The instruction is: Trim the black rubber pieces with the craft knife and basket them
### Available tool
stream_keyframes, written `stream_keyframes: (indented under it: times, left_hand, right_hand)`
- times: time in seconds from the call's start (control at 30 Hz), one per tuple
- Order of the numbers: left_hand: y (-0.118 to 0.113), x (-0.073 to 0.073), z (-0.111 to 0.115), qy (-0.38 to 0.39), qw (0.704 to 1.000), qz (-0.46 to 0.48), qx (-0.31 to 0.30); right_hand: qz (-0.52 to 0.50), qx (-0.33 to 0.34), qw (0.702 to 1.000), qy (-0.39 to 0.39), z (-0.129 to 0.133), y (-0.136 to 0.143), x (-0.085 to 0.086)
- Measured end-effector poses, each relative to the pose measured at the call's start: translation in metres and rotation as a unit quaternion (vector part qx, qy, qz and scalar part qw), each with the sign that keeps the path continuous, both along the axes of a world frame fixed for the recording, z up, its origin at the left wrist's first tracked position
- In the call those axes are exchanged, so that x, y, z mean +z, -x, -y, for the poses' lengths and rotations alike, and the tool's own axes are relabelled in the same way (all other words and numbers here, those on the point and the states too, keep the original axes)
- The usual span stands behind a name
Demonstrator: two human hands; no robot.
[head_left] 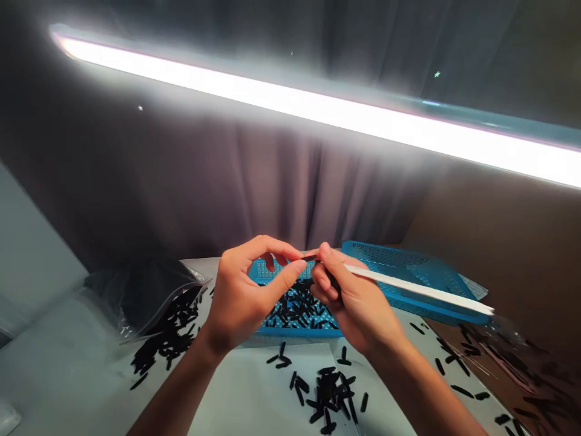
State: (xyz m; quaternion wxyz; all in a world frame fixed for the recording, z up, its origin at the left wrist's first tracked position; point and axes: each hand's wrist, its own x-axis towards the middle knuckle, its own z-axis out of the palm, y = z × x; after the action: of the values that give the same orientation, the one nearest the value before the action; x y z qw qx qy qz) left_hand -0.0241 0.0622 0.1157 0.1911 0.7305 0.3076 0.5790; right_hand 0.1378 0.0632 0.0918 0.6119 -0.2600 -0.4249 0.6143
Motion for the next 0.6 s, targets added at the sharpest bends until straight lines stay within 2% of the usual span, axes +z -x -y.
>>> stream_keyframes:
  times: [0.07,0.17,0.33,0.6]
  left_hand:
    - [0.003,0.001,0.001,0.034,0.999,0.022,-0.019]
    - [0.005,0.003,0.003,0.065,0.996,0.043,-0.038]
    - [0.003,0.007,0.011,0.085,0.993,0.07,-0.05]
    - [0.005,0.01,0.017,0.056,0.996,0.051,-0.049]
  right_hand:
    - [0.095,-0.057,0.992,-0.059,0.008,-0.01,0.007]
    - [0.201,-0.108,0.97,-0.089,0.021,-0.02,0.016]
    - [0.239,-0.187,0.946,-0.117,0.038,-0.015,0.027]
    - [0.283,-0.234,0.921,-0.132,0.046,-0.012,0.034]
